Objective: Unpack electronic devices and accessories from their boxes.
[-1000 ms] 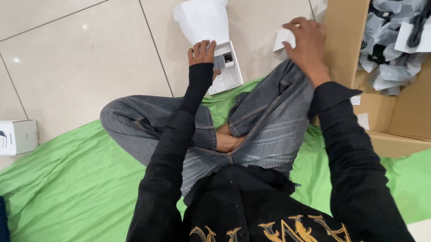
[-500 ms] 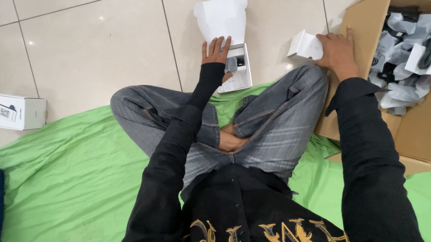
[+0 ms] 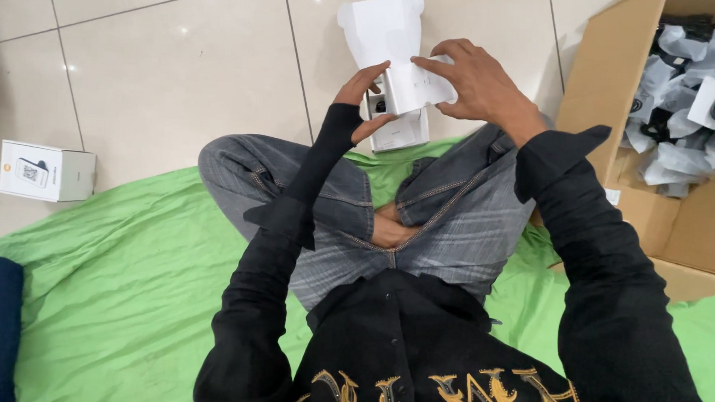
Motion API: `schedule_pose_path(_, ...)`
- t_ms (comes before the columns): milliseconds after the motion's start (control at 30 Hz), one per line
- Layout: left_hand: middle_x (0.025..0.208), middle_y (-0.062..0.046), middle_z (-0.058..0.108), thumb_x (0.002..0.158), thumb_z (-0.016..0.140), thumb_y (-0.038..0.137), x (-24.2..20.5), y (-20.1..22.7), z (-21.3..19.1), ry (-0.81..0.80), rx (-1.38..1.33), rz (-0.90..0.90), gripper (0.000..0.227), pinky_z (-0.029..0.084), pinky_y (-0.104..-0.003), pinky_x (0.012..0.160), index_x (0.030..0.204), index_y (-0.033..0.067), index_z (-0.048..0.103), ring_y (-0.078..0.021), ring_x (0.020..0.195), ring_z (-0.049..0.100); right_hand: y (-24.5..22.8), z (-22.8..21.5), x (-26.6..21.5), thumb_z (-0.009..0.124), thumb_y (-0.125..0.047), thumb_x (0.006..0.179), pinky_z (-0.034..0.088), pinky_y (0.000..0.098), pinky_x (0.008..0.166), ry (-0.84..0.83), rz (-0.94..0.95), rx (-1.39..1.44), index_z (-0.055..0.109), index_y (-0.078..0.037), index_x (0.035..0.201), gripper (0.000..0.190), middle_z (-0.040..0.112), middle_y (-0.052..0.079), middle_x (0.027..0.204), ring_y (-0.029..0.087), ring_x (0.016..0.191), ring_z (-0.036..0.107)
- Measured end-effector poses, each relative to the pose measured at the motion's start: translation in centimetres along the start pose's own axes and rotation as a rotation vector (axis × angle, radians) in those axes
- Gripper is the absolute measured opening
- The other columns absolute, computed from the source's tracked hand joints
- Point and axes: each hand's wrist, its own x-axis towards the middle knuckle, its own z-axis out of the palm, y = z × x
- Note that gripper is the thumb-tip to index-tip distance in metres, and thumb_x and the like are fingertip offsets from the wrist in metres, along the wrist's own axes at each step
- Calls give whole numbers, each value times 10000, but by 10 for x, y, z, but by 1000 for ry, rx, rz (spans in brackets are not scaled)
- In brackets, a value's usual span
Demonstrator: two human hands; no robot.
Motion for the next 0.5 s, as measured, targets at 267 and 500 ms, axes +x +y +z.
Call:
schedule_pose_path(267, 1543, -148, 541, 819, 852, 133, -19, -37, -18, -4, -208, -165, 921, 591, -368, 885, 1606, 170, 374, -238, 1158, 705, 8, 9, 5, 903, -174, 690, 556, 411, 1023, -77, 126, 452, 444, -244, 1579, 1003, 537, 87, 1435, 280, 1243, 595)
schedule_pose_path(500, 1568, -155, 492, 844, 826, 69, -21, -71, -3, -29, -419, -226, 912, 605, -357, 899, 1618, 143, 351, -259, 1185, 692, 27, 51, 12, 916, -170, 685, 561, 398, 1006, -117, 187, 550, 477, -183, 1549, 968, 520, 84, 1476, 277, 1266, 594)
